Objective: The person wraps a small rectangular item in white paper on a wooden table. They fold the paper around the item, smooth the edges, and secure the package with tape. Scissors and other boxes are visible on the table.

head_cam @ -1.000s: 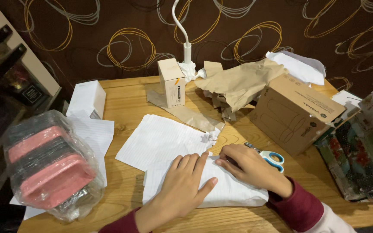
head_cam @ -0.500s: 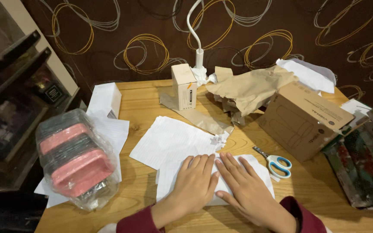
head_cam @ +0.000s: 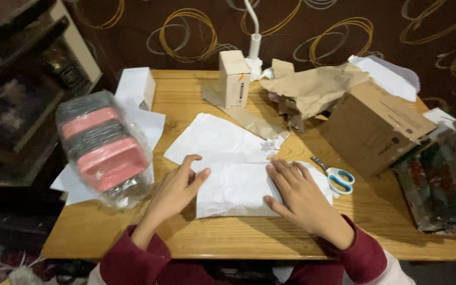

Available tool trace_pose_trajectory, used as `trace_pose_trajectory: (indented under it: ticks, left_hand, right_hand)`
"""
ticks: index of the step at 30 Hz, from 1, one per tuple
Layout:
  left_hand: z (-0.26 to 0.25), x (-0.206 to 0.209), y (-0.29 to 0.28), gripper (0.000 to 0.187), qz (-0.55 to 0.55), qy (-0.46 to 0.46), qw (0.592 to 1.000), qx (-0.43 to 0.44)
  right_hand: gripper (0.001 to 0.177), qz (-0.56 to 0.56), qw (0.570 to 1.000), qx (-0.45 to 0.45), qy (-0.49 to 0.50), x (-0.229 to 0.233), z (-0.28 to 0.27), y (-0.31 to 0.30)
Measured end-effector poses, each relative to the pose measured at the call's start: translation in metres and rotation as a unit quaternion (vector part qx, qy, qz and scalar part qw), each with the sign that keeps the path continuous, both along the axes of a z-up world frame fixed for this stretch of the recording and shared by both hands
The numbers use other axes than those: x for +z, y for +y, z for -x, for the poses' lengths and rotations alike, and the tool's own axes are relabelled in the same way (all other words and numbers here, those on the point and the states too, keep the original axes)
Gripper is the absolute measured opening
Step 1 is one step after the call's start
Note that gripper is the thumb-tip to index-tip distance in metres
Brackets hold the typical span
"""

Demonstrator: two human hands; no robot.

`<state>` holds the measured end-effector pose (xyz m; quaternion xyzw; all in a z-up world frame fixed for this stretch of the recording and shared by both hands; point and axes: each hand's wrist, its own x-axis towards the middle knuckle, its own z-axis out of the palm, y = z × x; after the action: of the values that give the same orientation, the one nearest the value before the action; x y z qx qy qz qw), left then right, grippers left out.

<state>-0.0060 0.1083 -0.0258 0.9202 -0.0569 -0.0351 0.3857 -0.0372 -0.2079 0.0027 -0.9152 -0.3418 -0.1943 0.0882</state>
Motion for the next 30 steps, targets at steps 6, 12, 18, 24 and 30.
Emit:
trace_pose_trajectory:
  ticks: [6,12,18,24,30]
  left_hand:
    - [-0.008,-0.043,-0.004,0.048,0.424,0.036,0.905,0.03]
    - [-0.007,-0.042,-0.006,0.048,0.535,0.05,0.837,0.103]
    - [0.001,-0.032,-0.011,0.037,0.614,0.027,0.784,0.089]
    - [0.021,-0.042,-0.008,0.031,0.514,-0.018,0.853,0.089]
    - [0.041,-0.043,-0.005,0.038,0.465,-0.042,0.884,0.024]
  right_hand:
    - [0.046,-0.044,0.997,-0.056,-0.009,-0.006,-0.008,0.033]
    - [0.046,-0.068,0.997,-0.023,-0.013,0.001,-0.004,0.033]
    - [0.039,-0.079,0.997,0.013,-0.006,0.01,-0.005,0.032]
    - [0.037,-0.079,0.996,0.042,0.01,0.014,-0.009,0.029]
    - [0.037,-0.066,0.995,0.072,0.035,0.019,-0.019,0.025]
